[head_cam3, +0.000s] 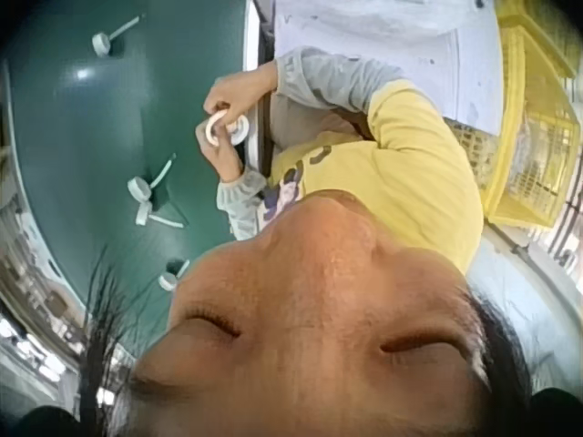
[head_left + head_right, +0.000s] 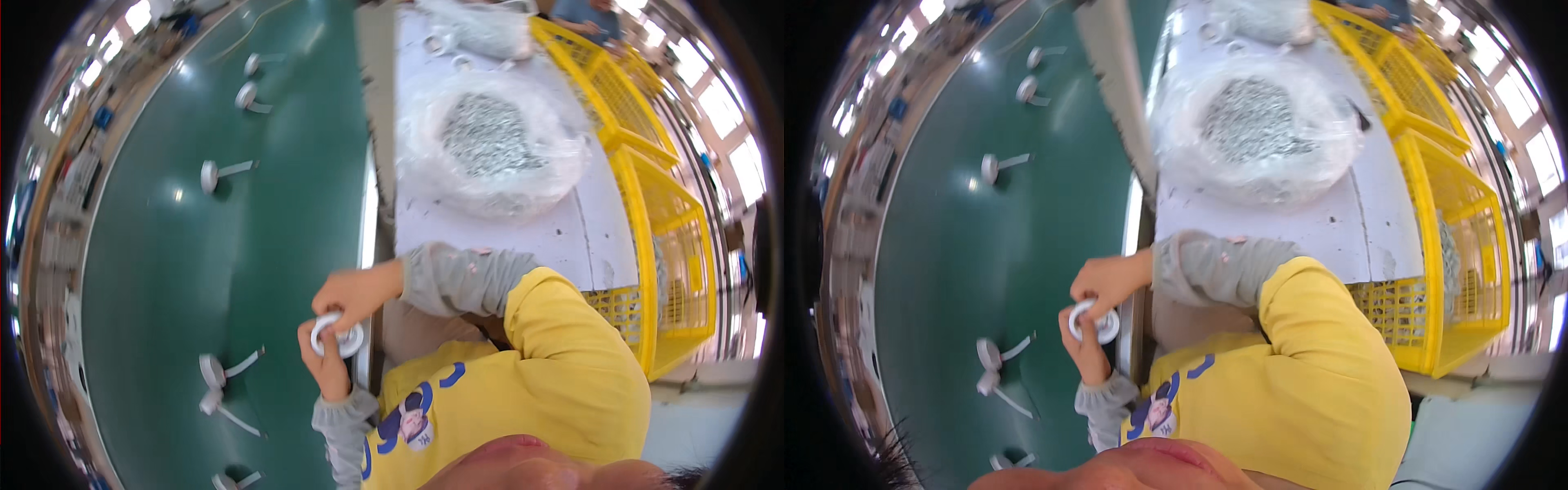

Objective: The person assembles round LED light fixtures by hand, taking small plastic components and wires from the work table and fitting them onto the light housings.

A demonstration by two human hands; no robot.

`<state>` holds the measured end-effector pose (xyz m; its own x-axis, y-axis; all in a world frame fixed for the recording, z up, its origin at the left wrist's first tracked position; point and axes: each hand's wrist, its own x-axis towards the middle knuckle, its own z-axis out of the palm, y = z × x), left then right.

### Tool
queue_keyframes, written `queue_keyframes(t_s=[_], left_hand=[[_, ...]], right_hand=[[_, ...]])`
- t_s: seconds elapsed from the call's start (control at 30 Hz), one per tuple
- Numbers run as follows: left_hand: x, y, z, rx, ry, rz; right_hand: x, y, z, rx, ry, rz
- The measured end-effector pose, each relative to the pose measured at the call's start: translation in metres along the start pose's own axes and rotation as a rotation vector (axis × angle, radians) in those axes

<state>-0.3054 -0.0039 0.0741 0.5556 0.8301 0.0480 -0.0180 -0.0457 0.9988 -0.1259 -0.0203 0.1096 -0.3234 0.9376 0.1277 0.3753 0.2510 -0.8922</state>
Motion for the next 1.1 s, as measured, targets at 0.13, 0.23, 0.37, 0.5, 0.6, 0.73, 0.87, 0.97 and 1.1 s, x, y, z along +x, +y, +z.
queue_keyframes(t_s=[0.13, 0.23, 0.37, 0.5, 0.6, 0.73, 0.87, 0.97, 1.1], left_hand=[[0.008, 0.005, 0.010, -0.202, 0.067, -0.072], [0.005, 0.006, 0.013, -0.214, 0.088, 0.003], [0.009, 0.001, 0.015, -0.292, 0.146, -0.062], [0.003, 0.010, 0.008, -0.343, 0.022, -0.185], [0.001, 0.001, 0.006, -0.552, 0.031, -0.099], [0.000, -0.011, 0.009, -0.562, 0.200, -0.005], [0.000, -0.003, 0.005, -0.580, 0.363, 0.034], [0.002, 0.007, -0.003, -0.967, 0.318, -0.176], [0.005, -0.009, -0.011, -1.095, 0.101, -0.313]], right_hand=[[0.002, 0.012, -0.007, 0.080, 0.017, 0.085], [0.004, 0.000, -0.010, 0.151, 0.097, 0.134], [0.011, 0.006, -0.007, 0.307, 0.093, 0.228], [0.015, 0.004, -0.002, 0.329, 0.051, 0.199], [0.011, -0.017, 0.003, 0.389, 0.045, 0.188], [0.011, -0.021, 0.009, 0.278, 0.080, 0.206], [0.010, -0.030, 0.017, -0.191, 0.098, 0.059], [0.004, -0.037, 0.030, -0.456, 0.118, -0.224], [0.006, -0.038, 0.034, -0.459, 0.106, -0.379]])
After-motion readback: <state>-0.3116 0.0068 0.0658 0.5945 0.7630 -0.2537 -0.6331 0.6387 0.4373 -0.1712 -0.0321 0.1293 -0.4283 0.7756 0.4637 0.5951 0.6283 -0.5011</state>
